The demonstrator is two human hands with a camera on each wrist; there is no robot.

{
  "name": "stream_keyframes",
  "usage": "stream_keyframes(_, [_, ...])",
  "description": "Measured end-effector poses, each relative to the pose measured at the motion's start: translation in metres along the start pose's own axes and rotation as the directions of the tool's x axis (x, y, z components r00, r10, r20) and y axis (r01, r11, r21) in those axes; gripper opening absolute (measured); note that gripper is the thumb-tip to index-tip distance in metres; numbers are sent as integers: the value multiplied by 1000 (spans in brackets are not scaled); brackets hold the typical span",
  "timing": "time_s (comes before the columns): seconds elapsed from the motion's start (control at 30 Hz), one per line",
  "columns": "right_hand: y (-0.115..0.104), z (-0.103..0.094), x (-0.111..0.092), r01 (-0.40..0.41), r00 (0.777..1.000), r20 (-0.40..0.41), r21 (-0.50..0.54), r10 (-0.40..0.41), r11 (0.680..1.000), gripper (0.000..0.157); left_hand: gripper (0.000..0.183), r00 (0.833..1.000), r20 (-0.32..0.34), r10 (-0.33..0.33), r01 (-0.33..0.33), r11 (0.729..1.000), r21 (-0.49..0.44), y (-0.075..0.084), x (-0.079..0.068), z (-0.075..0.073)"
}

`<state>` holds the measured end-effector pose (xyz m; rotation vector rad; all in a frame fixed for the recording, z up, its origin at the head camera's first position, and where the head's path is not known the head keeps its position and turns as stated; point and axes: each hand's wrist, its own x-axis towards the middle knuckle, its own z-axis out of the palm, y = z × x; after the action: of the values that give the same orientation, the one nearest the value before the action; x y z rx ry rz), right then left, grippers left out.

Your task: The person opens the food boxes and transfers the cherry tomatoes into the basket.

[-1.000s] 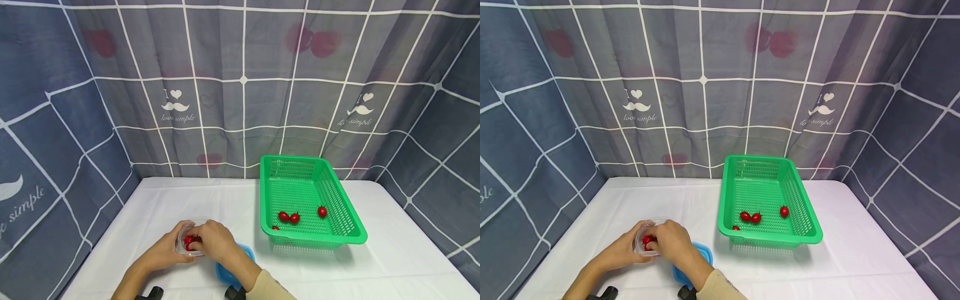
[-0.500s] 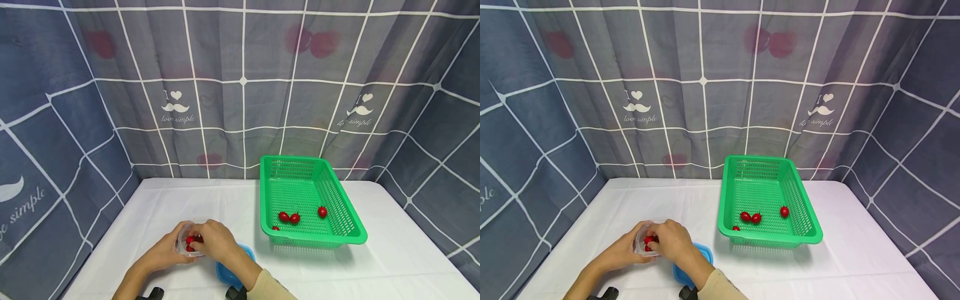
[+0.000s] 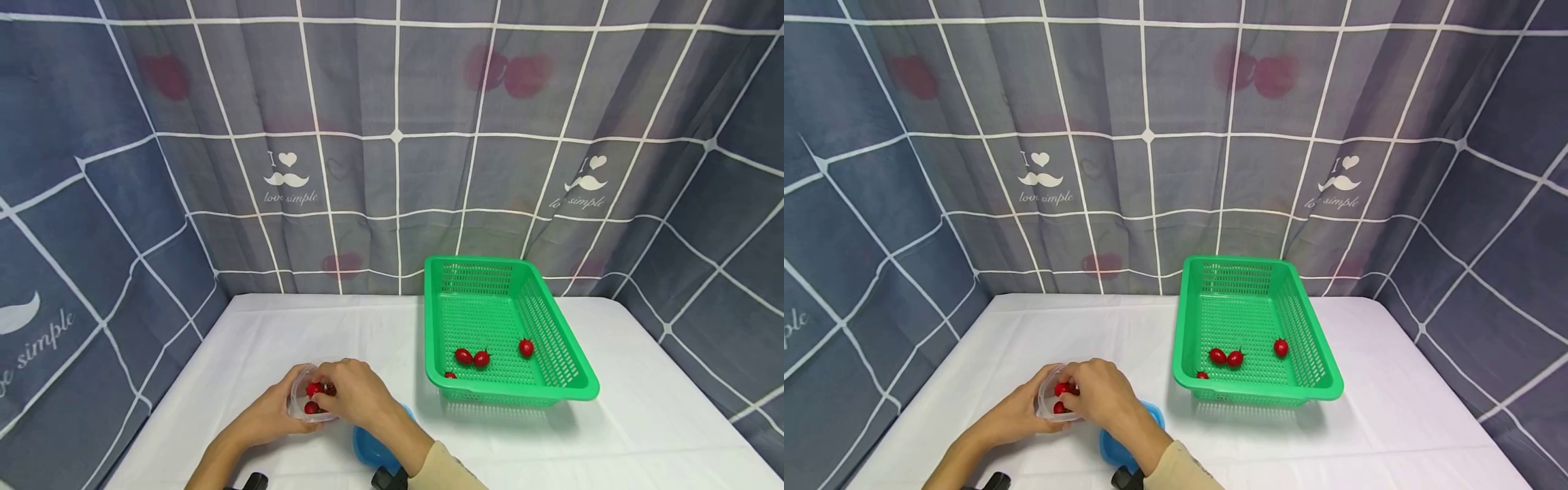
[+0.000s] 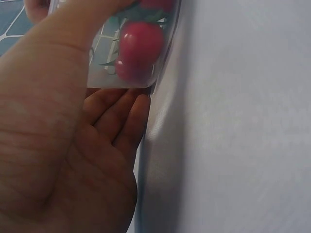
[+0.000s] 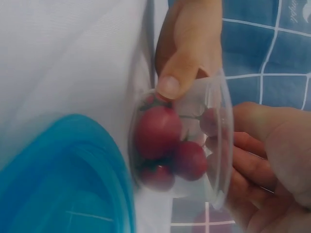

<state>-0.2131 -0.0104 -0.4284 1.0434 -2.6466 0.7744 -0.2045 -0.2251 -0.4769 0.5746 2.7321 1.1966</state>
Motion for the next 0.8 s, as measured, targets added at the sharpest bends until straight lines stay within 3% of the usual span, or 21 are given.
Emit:
stream_keyframes(0.23, [-4,-19,-3,15,999,-33,-12,-15,1000,19,91,1000,13,-4,4,1000,0,-1,-2,2])
stream_keyframes(0.8, [-15,-90,-15,1,979,-203,38,7,999,17,99,999,-49,-16,18,999,43,-1,4,4])
